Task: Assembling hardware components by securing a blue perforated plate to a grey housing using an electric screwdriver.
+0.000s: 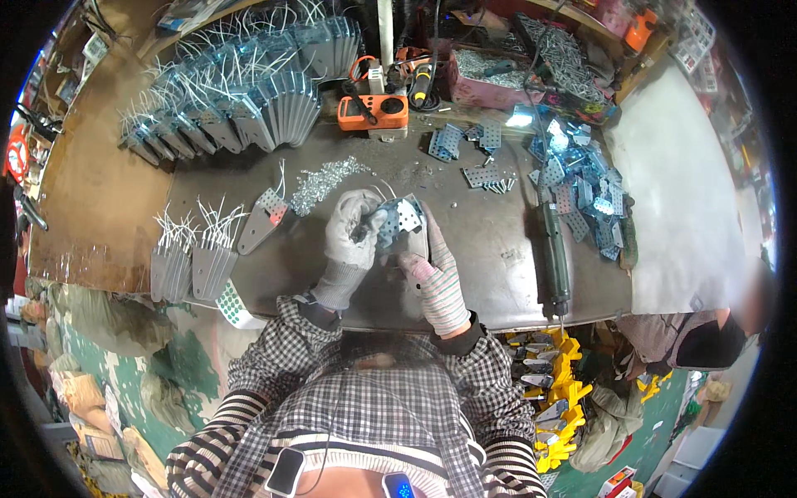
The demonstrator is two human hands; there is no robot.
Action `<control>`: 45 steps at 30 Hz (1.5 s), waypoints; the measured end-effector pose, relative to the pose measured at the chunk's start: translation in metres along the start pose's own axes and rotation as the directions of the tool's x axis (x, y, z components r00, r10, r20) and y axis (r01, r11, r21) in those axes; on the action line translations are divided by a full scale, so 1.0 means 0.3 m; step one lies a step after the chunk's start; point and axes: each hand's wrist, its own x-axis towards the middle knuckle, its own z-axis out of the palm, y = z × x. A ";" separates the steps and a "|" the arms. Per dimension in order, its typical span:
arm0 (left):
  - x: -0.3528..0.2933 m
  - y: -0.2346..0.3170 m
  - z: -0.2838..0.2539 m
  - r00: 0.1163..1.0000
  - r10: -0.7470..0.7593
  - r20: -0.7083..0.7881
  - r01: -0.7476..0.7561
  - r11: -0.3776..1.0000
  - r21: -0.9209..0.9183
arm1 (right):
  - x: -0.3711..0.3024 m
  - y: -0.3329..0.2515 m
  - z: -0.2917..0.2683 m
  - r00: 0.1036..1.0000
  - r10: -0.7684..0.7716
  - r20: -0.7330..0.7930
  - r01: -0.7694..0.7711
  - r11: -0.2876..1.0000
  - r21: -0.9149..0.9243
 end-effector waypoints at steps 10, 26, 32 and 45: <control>0.016 -0.013 -0.025 0.995 -0.086 0.047 0.086 0.996 0.007 | 0.010 -0.085 -0.022 0.968 0.245 0.047 -0.242 0.968 -0.063; 0.022 -0.079 0.087 0.849 -0.468 0.247 0.529 0.770 -0.357 | 0.080 0.265 -0.075 0.863 -0.503 -0.040 0.201 0.417 -0.886; 0.037 -0.108 0.085 0.853 -0.479 0.205 0.517 0.830 -0.210 | 0.072 0.265 -0.068 0.839 -0.541 0.055 0.257 0.306 -0.916; 0.360 -0.175 0.041 0.675 -0.471 0.568 -0.491 0.287 0.822 | 0.066 0.250 -0.067 0.837 -0.541 0.078 0.295 0.327 -0.898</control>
